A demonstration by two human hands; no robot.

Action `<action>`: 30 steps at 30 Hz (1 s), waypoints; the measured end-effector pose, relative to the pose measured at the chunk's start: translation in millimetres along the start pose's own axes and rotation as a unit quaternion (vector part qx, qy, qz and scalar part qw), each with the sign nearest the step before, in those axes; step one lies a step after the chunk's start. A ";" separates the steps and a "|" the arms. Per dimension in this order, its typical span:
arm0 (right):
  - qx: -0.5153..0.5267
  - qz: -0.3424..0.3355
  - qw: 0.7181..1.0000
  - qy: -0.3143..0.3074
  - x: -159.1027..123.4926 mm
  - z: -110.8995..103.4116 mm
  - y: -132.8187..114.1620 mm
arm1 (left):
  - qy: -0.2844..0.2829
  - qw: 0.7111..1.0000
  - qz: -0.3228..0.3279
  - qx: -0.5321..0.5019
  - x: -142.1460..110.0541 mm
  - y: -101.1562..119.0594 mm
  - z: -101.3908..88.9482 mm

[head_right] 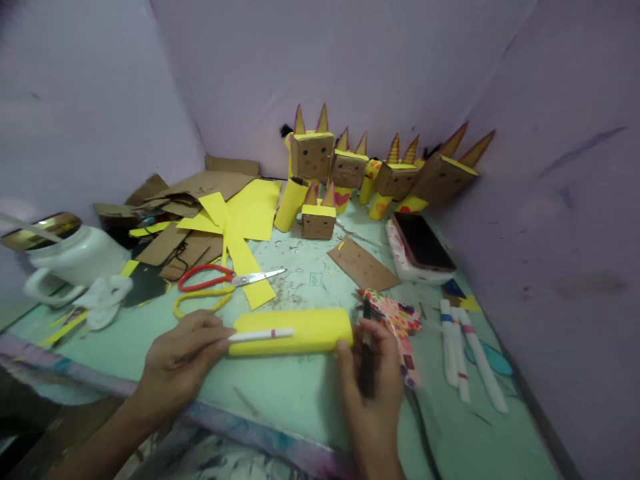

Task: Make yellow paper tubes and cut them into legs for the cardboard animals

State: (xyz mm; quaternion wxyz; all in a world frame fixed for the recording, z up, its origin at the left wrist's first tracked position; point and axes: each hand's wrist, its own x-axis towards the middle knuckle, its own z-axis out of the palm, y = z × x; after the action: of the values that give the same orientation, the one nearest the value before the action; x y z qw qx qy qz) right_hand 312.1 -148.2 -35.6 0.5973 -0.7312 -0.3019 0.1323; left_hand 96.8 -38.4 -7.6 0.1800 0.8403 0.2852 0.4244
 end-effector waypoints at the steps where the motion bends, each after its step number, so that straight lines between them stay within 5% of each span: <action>1: -0.008 -0.008 1.000 0.003 0.0 0.5 -1.1 | -0.003 1.000 -0.004 -0.007 -0.1 -0.5 -0.2; 8: -0.139 -0.155 0.976 0.071 -6.6 4.2 -4.3 | -0.011 1.000 -0.012 -0.015 -0.9 -4.0 -0.3; 12: -0.083 -0.246 0.965 0.044 -11.5 8.0 -8.0 | -0.007 1.000 -0.005 -0.012 -0.3 -2.4 -1.0; 17: 0.007 -0.172 0.983 -0.063 -13.2 20.3 -17.5 | -0.018 1.000 0.003 -0.002 1.6 -1.6 -1.5; 30: -0.026 -0.181 0.977 -0.107 -12.0 26.8 -17.7 | -0.039 0.999 -0.002 -0.001 2.2 -0.9 -3.2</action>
State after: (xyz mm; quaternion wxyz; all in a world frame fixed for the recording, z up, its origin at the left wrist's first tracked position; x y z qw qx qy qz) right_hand 282.8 -132.2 -27.4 0.5563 -0.6614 -0.4947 0.0913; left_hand 94.9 -36.1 -4.9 0.1929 0.8556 0.2788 0.3912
